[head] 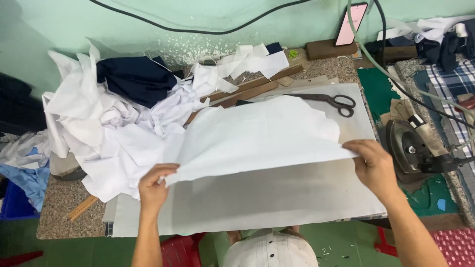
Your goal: The person irons a white fabric piece on a table, then uses scissors to trim its edges. They repeat the ironing and trimming process on the same fabric piece.
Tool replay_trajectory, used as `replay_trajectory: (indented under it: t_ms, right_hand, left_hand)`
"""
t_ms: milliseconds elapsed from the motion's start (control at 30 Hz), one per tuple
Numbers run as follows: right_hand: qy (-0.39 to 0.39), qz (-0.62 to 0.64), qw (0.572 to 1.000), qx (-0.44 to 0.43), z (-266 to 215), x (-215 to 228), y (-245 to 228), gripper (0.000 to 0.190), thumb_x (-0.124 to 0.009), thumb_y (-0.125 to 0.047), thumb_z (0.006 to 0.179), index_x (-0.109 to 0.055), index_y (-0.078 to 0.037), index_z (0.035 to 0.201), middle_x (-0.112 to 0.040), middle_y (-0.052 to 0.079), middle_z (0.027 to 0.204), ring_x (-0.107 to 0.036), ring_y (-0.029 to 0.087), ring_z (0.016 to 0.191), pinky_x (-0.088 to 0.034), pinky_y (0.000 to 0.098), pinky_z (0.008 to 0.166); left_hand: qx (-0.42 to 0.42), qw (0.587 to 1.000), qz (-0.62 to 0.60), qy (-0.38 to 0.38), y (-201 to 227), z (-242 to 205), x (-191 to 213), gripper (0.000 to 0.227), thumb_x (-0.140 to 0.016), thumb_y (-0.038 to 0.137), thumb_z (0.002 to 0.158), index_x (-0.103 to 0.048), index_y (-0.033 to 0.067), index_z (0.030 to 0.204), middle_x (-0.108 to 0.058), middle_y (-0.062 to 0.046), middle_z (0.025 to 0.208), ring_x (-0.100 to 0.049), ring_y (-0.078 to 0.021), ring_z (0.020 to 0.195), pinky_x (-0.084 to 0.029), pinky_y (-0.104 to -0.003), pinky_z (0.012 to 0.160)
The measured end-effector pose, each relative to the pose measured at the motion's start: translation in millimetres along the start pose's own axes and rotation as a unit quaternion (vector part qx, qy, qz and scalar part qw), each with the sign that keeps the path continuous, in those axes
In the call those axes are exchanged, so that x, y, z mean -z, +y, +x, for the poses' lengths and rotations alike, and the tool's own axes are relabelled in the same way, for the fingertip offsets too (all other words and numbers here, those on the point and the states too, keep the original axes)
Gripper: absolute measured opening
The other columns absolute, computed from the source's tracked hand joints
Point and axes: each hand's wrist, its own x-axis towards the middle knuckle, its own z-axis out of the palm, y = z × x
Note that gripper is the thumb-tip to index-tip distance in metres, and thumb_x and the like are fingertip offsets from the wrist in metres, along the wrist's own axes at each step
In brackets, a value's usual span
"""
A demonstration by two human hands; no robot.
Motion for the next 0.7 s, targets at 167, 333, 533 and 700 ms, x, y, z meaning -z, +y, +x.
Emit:
replay_trajectory:
  t_ms: [167,333,533,700]
  right_hand:
    - [-0.074,0.047,0.993,-0.074,-83,-57,24,0.046,-0.049,0.013,0.089,-0.072,-0.009,0.121,-0.070,0.009,0.124,-0.063,0.028,0.120,-0.053,0.0419,0.106]
    - [-0.136,0.052,0.977,-0.154,-162,-102,43,0.045,-0.057,0.012,0.086,-0.074,-0.012,0.121,-0.072,0.006,0.124,-0.063,0.025,0.122,-0.056,0.0411,0.104]
    - [-0.211,0.055,0.953,-0.210,-219,-121,62,0.038,-0.058,0.003,0.092,-0.074,-0.013,0.122,-0.070,0.004,0.123,-0.059,0.024,0.124,-0.057,0.0386,0.098]
    - [-0.202,0.063,0.946,-0.246,-198,-127,71,0.029,-0.060,-0.004,0.095,-0.074,-0.009,0.121,-0.077,0.005,0.100,-0.069,0.020,0.098,-0.060,0.0357,0.085]
  left_hand:
    - [0.126,0.991,-0.027,-0.035,-61,-104,-24,0.039,-0.055,-0.018,0.083,-0.077,0.0097,0.099,-0.076,-0.011,0.118,-0.070,-0.0281,0.120,-0.053,-0.040,0.111]
    - [0.280,0.957,-0.030,-0.065,-78,-179,-38,0.050,-0.047,-0.024,0.077,-0.080,0.0063,0.097,-0.077,-0.012,0.124,-0.067,-0.0266,0.127,-0.047,-0.040,0.116]
    - [0.402,0.914,-0.014,-0.048,-89,-218,-44,0.027,-0.068,-0.003,0.087,-0.086,0.0115,0.101,-0.080,-0.012,0.122,-0.070,-0.0237,0.124,-0.052,-0.033,0.109]
    - [0.406,0.912,0.053,0.012,-100,-181,-57,0.024,-0.061,0.004,0.096,-0.082,0.0082,0.107,-0.080,-0.002,0.108,-0.070,-0.0147,0.103,-0.054,-0.026,0.096]
